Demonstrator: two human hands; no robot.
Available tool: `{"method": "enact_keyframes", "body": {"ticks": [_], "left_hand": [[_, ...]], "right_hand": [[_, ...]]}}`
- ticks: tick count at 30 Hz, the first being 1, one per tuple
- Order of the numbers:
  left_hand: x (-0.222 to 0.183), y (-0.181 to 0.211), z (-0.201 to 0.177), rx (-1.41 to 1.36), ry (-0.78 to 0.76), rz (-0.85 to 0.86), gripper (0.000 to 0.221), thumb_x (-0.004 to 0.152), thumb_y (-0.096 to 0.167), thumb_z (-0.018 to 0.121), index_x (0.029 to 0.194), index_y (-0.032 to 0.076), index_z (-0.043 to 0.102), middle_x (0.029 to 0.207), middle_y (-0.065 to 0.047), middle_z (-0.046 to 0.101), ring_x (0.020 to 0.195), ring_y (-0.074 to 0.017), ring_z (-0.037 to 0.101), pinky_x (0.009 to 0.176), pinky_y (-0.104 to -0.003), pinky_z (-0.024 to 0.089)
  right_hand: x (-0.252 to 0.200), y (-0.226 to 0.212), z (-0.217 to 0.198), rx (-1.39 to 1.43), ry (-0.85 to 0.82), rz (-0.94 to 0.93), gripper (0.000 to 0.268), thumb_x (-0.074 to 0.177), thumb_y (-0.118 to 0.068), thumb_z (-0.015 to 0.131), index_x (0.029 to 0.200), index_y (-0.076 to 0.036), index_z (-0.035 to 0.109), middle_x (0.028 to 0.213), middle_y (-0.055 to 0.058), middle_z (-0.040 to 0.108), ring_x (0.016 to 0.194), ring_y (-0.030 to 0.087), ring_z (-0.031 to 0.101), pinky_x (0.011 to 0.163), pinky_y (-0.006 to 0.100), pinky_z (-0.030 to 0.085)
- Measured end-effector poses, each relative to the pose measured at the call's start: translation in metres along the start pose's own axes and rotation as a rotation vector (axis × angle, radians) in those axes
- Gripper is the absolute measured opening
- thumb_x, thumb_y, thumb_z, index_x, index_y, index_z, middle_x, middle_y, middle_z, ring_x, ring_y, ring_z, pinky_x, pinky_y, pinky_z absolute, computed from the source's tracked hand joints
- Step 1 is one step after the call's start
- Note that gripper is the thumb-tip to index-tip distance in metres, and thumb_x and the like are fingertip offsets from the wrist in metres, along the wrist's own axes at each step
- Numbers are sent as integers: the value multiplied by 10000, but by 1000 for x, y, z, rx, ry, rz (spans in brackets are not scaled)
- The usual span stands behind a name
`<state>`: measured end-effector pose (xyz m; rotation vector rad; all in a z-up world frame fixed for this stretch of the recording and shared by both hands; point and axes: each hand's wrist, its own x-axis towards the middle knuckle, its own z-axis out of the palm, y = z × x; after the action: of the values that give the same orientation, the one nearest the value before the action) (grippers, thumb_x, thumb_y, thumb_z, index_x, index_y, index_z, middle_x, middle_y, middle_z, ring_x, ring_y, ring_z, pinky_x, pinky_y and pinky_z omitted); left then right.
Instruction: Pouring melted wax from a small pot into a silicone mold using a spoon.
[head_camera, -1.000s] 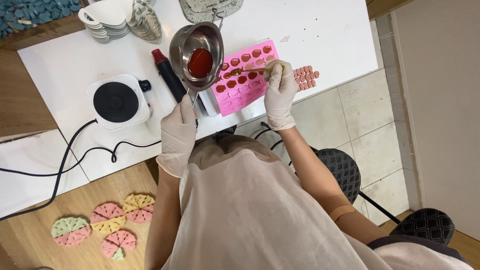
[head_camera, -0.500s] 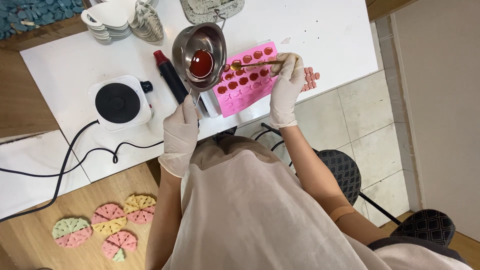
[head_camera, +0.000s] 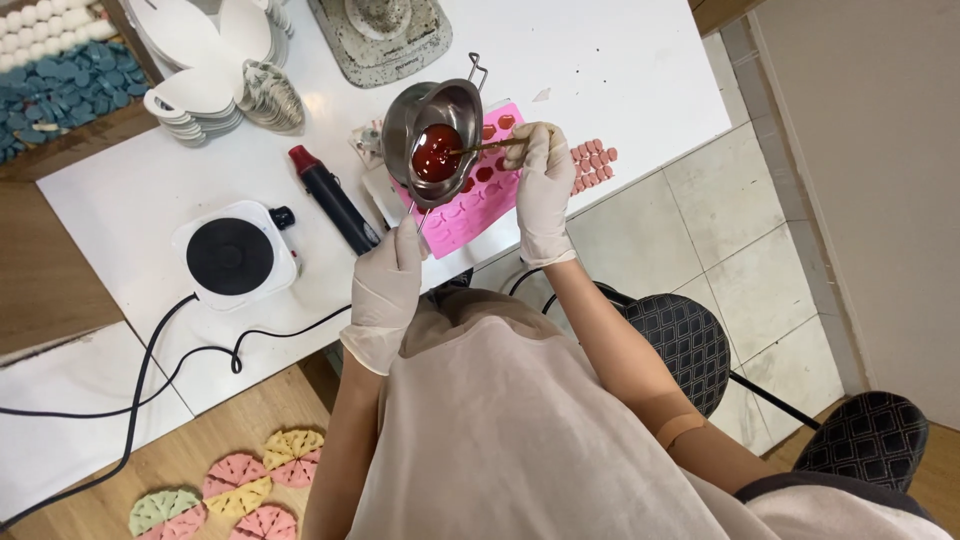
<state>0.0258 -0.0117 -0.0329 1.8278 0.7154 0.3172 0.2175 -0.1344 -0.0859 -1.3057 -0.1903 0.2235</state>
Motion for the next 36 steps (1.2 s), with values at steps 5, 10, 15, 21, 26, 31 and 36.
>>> {"method": "enact_keyframes", "body": {"ticks": [5, 10, 15, 21, 26, 31, 36], "left_hand": [[5, -6, 7, 77, -21, -34, 423, 1081, 345, 493, 879, 19, 671, 733, -132, 697, 654, -328, 690, 624, -413, 532], [8, -3, 7, 65, -21, -49, 429, 1072, 348, 496, 887, 12, 689, 744, -141, 722, 658, -320, 704, 617, -412, 536], [11, 0, 9, 22, -13, -133, 461, 1065, 363, 505, 856, -3, 690, 742, -148, 738, 644, -285, 724, 612, -395, 544], [11, 4, 7, -15, 11, -126, 446, 1066, 350, 504, 875, -3, 699, 750, -132, 748, 631, -237, 730, 601, -366, 547], [13, 7, 1, -6, 38, -169, 425, 1063, 327, 498, 869, 2, 691, 699, -112, 691, 559, -204, 657, 573, -358, 511], [13, 20, -2, -53, 35, -297, 469, 1062, 364, 489, 823, 4, 672, 621, -98, 617, 518, -189, 570, 548, -354, 473], [12, 16, 1, -58, 39, -319, 487, 1069, 373, 479, 808, 3, 657, 600, -102, 585, 504, -180, 542, 539, -354, 460]], "right_hand": [[9, 16, -17, 33, 65, 54, 289, 1143, -206, 436, 1009, -22, 614, 774, 12, 587, 684, 79, 530, 661, 243, 486], [12, 20, -25, 18, 121, 85, 285, 1127, -207, 446, 1001, -17, 616, 747, 20, 594, 660, 85, 529, 640, 238, 472], [14, 26, -36, 35, 141, 86, 295, 1124, -217, 450, 997, -15, 621, 735, 20, 586, 652, 90, 526, 632, 246, 471], [18, 29, -51, 36, 149, 80, 313, 1121, -247, 444, 999, -19, 621, 733, 22, 582, 655, 96, 532, 627, 256, 484], [19, 28, -58, 4, 171, 88, 317, 1125, -251, 438, 1005, -21, 621, 754, 19, 578, 671, 91, 529, 641, 259, 485], [17, 23, -57, -30, 165, 80, 306, 1128, -241, 435, 1009, -23, 614, 759, 17, 574, 677, 89, 526, 654, 253, 484], [12, 14, -48, -102, 148, 11, 286, 1134, -220, 428, 1016, -26, 602, 770, 5, 560, 700, 78, 522, 667, 243, 479]]}}
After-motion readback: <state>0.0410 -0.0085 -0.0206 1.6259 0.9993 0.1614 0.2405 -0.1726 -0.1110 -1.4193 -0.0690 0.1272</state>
